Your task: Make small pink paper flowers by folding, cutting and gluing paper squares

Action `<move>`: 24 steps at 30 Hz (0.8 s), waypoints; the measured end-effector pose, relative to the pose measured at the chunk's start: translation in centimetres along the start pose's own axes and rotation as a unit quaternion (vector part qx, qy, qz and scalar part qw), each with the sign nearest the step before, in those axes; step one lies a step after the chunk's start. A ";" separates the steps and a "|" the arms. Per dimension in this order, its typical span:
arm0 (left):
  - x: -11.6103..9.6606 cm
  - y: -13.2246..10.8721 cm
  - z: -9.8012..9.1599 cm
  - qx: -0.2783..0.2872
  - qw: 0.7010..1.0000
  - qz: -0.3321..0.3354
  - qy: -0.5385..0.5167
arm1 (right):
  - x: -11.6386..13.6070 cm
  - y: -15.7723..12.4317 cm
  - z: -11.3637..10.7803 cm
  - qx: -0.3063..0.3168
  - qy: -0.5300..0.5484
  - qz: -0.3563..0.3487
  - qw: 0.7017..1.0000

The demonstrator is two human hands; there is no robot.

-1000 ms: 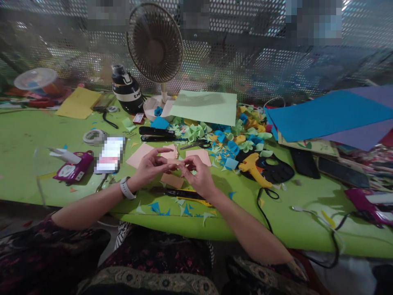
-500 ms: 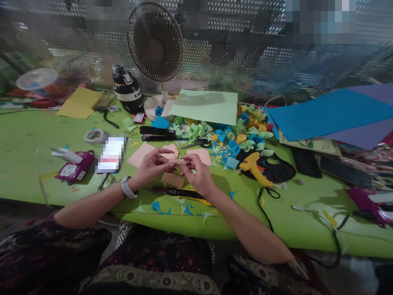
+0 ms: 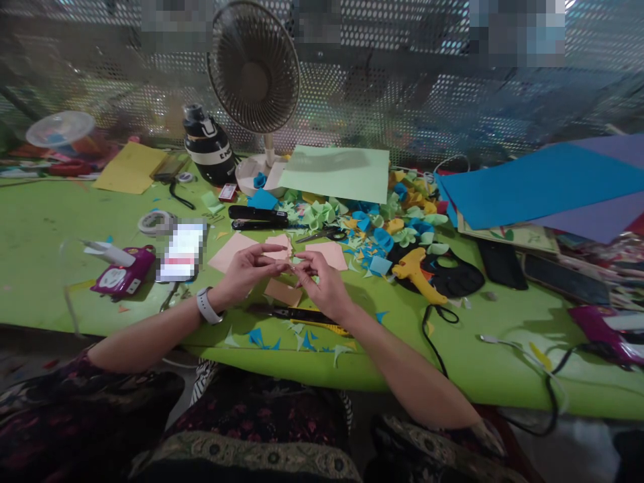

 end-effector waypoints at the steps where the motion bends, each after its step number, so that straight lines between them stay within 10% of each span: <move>1: 0.0 0.0 0.0 -0.003 1.000 -0.003 -0.002 | 0.1 0.0 0.0 0.001 0.000 0.000 1.000; 24: 0.4 0.0 0.3 0.000 0.998 -0.027 -0.051 | -0.8 0.0 0.6 0.032 0.038 0.030 0.998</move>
Point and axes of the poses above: each hand's wrist, its own y-axis towards the middle knuckle, its own z-axis out of the palm, x = y × z, the point moved 5 cm from there along y, towards the middle knuckle, and after that the axes turned 15 degrees about -z, right-handed, at the moved point
